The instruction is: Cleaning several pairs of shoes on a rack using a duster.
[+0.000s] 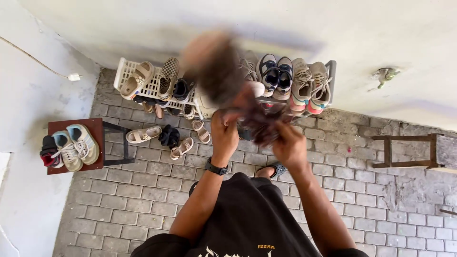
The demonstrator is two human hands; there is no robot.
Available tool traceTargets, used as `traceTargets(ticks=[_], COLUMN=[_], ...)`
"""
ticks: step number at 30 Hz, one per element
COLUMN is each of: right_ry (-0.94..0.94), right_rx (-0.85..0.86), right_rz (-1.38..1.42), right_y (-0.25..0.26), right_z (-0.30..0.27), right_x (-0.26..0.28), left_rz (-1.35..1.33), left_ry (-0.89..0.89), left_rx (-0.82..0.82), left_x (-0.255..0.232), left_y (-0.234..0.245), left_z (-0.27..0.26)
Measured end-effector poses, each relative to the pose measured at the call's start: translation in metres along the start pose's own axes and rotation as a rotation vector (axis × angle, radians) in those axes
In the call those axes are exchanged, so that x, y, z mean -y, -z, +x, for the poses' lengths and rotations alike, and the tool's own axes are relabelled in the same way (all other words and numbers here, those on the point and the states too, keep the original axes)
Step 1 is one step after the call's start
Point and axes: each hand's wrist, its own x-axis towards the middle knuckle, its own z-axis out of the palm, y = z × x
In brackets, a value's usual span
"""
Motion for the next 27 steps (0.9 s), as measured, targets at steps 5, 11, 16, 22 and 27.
traceTargets(ticks=[5, 11, 16, 22, 27], right_ry=[-0.035, -0.069, 0.142, -0.229, 0.0], right_rx=[-0.024, -0.001, -0.018, -0.075, 0.02], right_rz=[-0.039, 0.158, 0.096, 0.141, 0.1], right_y=[-0.006, -0.006, -0.011, -0.002, -0.007], right_z=[0.009, 0.019, 0.026, 0.034, 0.017], right_x=[-0.025, 0.005, -0.014, 0.005, -0.022], left_rz=[-0.562, -1.134, -1.209, -1.049, -0.552], left_ry=[0.354, 0.584, 0.521, 0.517, 0.272], left_rx=[-0.062, -0.063, -0.017, -0.122, -0.024], left_x=[-0.084, -0.048, -0.068, -0.073, -0.049], left_y=[0.014, 0.023, 0.021, -0.001, 0.004], left_z=[0.031, 0.024, 0.032, 0.034, 0.028])
